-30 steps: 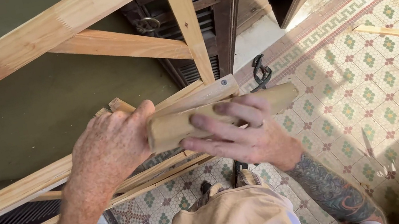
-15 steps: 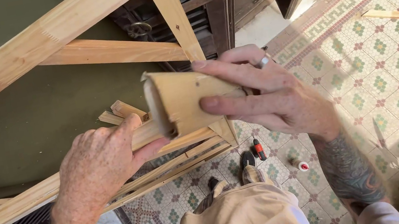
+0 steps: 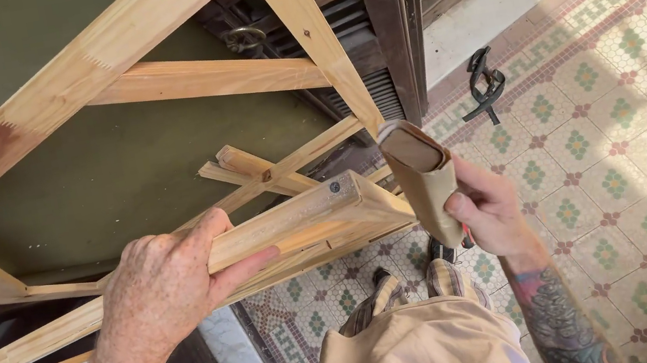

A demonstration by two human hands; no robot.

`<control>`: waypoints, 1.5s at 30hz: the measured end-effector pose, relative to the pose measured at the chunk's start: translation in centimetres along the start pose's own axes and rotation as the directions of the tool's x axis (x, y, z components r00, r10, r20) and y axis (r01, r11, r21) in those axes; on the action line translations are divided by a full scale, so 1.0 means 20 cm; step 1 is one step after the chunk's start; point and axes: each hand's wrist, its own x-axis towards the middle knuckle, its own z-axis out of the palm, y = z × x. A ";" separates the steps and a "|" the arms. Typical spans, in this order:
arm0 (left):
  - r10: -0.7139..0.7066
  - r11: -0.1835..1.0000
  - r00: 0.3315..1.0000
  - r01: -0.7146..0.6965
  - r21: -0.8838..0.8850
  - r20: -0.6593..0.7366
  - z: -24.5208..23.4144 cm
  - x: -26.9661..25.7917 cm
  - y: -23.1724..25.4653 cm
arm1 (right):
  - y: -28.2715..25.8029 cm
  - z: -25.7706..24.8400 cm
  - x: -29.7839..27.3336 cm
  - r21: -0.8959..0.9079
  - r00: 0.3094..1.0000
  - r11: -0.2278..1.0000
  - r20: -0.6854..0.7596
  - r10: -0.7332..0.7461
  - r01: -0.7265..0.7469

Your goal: Sanding a wooden lattice frame with a sanding block to smooth the surface

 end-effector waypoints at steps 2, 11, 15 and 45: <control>-0.006 1.000 0.999 0.005 0.016 0.032 0.00 -0.03 0.01 | -0.01 0.10 0.09 0.115 0.988 0.992 0.134 -0.072 0.056; -0.069 0.998 0.996 0.069 -0.003 0.052 0.00 -0.06 0.05 | -0.66 0.08 0.92 0.297 0.525 0.939 0.778 -0.344 0.175; -0.104 0.994 0.992 0.102 0.037 0.072 0.00 -0.04 0.04 | -0.43 -0.01 0.90 0.150 0.574 0.981 0.796 -0.192 0.121; -0.041 0.998 0.997 0.044 -0.051 0.066 0.00 -0.05 0.09 | -0.78 0.01 0.62 -0.262 0.689 0.712 0.596 -0.412 0.652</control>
